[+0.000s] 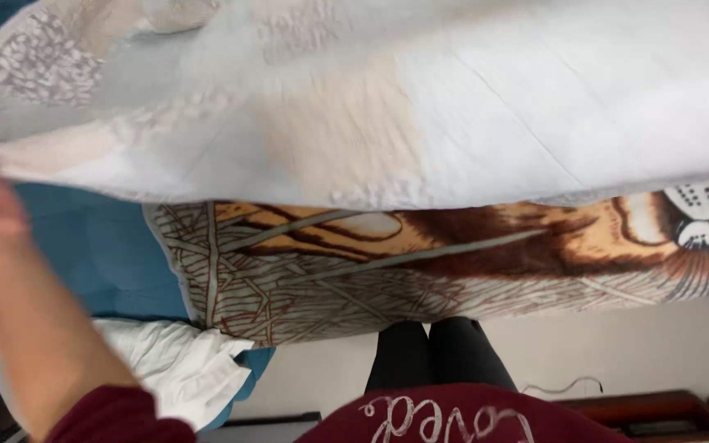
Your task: Spreading and smoothing blankets and a quilt on a bed.
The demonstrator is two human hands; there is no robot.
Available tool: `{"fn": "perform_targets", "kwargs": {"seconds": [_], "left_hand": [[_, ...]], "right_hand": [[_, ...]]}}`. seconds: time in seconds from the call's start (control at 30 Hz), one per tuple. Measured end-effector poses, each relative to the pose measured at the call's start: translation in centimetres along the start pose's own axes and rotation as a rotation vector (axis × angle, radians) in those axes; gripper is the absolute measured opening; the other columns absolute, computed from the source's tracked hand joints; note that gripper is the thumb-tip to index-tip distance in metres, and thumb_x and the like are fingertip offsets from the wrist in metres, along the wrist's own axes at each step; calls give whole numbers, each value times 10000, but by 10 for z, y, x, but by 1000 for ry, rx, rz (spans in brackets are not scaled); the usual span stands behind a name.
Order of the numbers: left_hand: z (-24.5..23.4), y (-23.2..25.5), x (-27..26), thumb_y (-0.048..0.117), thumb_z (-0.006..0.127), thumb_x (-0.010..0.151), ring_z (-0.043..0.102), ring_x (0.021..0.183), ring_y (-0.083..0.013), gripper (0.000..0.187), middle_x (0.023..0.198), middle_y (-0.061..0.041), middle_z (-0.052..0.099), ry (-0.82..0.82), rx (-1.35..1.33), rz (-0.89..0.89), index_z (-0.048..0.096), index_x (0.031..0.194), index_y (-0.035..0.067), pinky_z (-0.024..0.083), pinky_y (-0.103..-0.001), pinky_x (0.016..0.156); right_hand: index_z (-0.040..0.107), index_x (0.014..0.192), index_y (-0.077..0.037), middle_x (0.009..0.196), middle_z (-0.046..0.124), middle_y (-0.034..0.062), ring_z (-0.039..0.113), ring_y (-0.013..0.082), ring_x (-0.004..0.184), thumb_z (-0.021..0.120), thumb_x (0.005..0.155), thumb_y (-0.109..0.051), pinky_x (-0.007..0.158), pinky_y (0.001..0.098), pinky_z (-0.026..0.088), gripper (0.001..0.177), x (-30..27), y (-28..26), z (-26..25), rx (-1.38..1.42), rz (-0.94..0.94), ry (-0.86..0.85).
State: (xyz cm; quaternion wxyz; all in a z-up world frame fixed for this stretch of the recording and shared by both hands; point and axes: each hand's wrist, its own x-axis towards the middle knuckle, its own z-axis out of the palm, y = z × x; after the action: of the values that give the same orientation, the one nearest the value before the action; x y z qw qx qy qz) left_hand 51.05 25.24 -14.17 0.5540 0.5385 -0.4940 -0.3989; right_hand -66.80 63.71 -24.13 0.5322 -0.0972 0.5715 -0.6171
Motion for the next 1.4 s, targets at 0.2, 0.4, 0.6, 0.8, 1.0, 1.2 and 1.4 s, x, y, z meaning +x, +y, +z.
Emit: {"fn": "perform_targets", "kwargs": {"seconds": [0.2,0.4,0.6,0.8,1.0,1.2,1.4], "left_hand": [[147,-92,-151,147,562,1069,592,1039,-194,164,1119,-69,603,-25,-242,-360,523,1184,38,490,-366,975],[241,-243,-388,178,551,1008,709,803,-211,210,979,-123,759,64,-32,-1128,674,1098,33,586,-306,669],[334,-392,-493,166,485,1035,644,1201,-226,375,1393,-103,610,213,-591,-1345,518,1398,76,569,-385,995],[425,-268,-412,221,523,1068,574,1269,-223,422,1482,-100,540,233,-629,-1287,493,1463,76,514,-398,1082],[427,-222,-394,273,507,1070,567,1270,-233,450,1474,-110,541,216,-614,-1209,494,1467,60,505,-410,1080],[398,-178,-378,324,492,1073,560,1272,-243,487,1466,-119,542,211,-647,-1081,495,1471,44,496,-423,1078],[330,-157,-414,376,476,1075,552,1273,-252,530,1458,-129,543,197,-675,-932,495,1474,27,487,-435,1076]], "right_hand": [[568,1317,-95,1348,584,82,562,219,1276,446,1161,-306,1168,377,476,289,-57,193,-106,96,22,-72],[540,934,-164,988,552,-18,546,178,1005,577,1041,-66,951,364,470,149,-160,369,34,318,282,47],[612,1148,-171,1358,660,47,585,260,1285,595,960,-94,1133,449,461,204,-146,466,101,513,468,302],[551,1440,-115,1516,531,91,473,290,1403,518,1095,-342,1168,476,425,414,-100,440,153,651,394,399],[464,1523,-67,1585,473,121,448,300,1447,463,1110,-362,1204,446,399,507,-88,393,173,477,245,226],[432,1543,-47,1584,475,139,476,321,1428,424,1089,-396,1184,455,424,573,-101,336,201,423,179,112],[540,1431,-56,1424,597,131,579,309,1264,448,1092,-424,1018,453,533,509,-177,334,222,652,368,-7]]}}
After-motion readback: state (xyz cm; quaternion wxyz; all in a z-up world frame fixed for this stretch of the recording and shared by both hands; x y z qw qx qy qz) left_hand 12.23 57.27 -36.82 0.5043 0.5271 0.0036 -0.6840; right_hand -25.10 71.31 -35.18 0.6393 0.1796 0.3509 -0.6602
